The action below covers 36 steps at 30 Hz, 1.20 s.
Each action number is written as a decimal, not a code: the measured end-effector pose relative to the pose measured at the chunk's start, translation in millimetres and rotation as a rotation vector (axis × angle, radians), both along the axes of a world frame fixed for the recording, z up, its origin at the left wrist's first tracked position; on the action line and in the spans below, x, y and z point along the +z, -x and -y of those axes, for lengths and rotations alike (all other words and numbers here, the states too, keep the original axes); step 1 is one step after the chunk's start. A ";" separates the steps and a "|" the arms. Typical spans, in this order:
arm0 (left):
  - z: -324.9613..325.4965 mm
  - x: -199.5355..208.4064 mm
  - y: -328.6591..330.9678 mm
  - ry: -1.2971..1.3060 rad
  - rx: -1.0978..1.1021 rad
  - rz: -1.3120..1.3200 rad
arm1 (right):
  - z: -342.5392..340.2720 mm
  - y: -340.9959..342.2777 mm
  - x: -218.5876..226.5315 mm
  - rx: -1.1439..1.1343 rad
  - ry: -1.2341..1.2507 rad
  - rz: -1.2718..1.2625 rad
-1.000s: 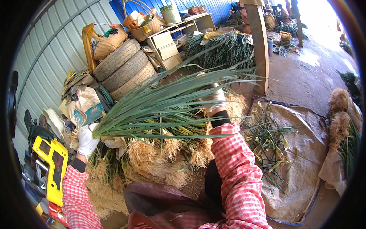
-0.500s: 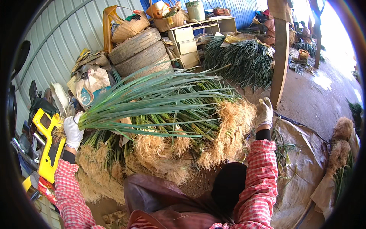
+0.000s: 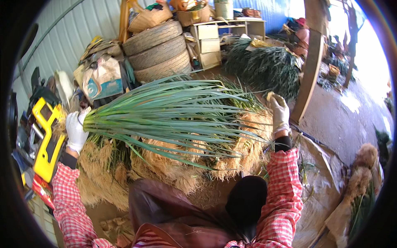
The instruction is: The person gathers green onions from a pile, aligns them by the roots, and ties them into bundles using a thin strip of material. The person repeats this process multiple times, creating several neat bundles of onions.
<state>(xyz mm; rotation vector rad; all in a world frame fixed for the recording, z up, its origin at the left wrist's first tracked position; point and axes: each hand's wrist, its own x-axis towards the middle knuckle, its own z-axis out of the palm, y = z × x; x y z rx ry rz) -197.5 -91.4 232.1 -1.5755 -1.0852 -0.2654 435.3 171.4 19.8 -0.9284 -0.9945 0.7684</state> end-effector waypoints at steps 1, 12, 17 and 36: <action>13.9 2.1 1.0 0.010 0.049 -0.014 | 5.5 15.0 2.6 0.073 0.063 0.058; 49.6 -22.2 55.7 0.288 0.236 1.109 | 10.6 74.7 11.3 0.415 0.123 -0.014; 58.2 -48.9 68.9 0.614 -0.404 1.919 | 41.7 130.0 44.9 0.675 0.186 0.000; -26.4 -99.0 -110.2 1.096 -1.073 2.240 | 125.7 346.3 119.2 1.645 -0.032 -0.034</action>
